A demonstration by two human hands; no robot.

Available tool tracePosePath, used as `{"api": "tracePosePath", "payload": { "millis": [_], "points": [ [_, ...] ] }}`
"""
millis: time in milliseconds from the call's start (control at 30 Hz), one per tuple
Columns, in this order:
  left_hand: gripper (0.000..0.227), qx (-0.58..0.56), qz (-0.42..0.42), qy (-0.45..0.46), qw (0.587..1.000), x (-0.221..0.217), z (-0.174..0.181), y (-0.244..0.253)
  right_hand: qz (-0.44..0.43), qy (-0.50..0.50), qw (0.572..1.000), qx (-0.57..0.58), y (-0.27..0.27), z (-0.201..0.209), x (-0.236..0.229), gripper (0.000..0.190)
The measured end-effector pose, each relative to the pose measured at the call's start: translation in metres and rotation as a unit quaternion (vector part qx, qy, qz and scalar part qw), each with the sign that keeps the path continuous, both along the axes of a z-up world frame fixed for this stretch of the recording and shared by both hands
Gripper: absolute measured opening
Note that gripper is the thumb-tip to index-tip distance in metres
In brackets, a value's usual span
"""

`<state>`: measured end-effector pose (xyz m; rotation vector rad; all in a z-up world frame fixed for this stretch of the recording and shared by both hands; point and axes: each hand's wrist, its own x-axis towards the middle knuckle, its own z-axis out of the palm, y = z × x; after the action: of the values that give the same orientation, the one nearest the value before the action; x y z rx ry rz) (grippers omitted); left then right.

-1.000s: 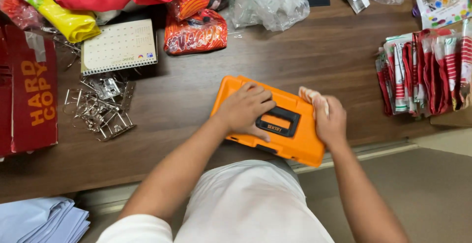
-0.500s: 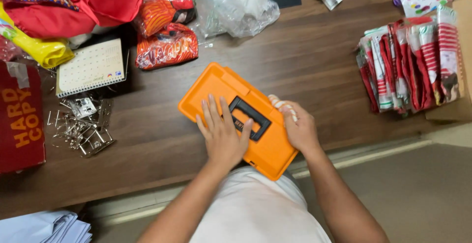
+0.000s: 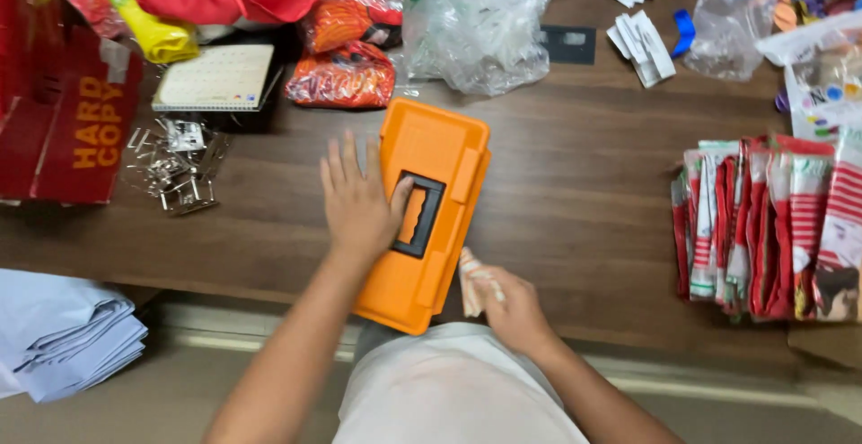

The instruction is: Folding a plastic bag, wiping a toolbox and calendar with a cloth, sorting metal hinges, and packing shuttlecock tubes into a cardboard box.

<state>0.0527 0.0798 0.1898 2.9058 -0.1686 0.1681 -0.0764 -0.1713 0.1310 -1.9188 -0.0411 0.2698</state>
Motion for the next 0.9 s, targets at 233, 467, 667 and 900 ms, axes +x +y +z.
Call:
{"api": "tracePosePath", "payload": {
  "millis": [233, 467, 667, 900],
  "points": [
    [0.071, -0.042, 0.116, 0.044, 0.991, -0.031, -0.010, -0.039, -0.234, 0.058, 0.955, 0.171, 0.041, -0.010, 0.052, 0.034],
    [0.070, -0.058, 0.085, 0.053, 0.993, -0.020, -0.014, -0.022, 0.073, -0.266, 0.960, -0.053, 0.067, -0.001, 0.044, 0.053],
    [0.072, -0.082, 0.042, 0.058, 0.994, -0.011, -0.012, -0.006, 0.085, -0.320, 0.929, -0.163, 0.058, -0.005, 0.094, 0.045],
    [0.074, -0.110, 0.013, 0.082, 0.991, -0.008, -0.003, 0.003, -0.090, -0.253, 0.949, -0.164, 0.067, 0.003, 0.144, 0.033]
  ]
}}
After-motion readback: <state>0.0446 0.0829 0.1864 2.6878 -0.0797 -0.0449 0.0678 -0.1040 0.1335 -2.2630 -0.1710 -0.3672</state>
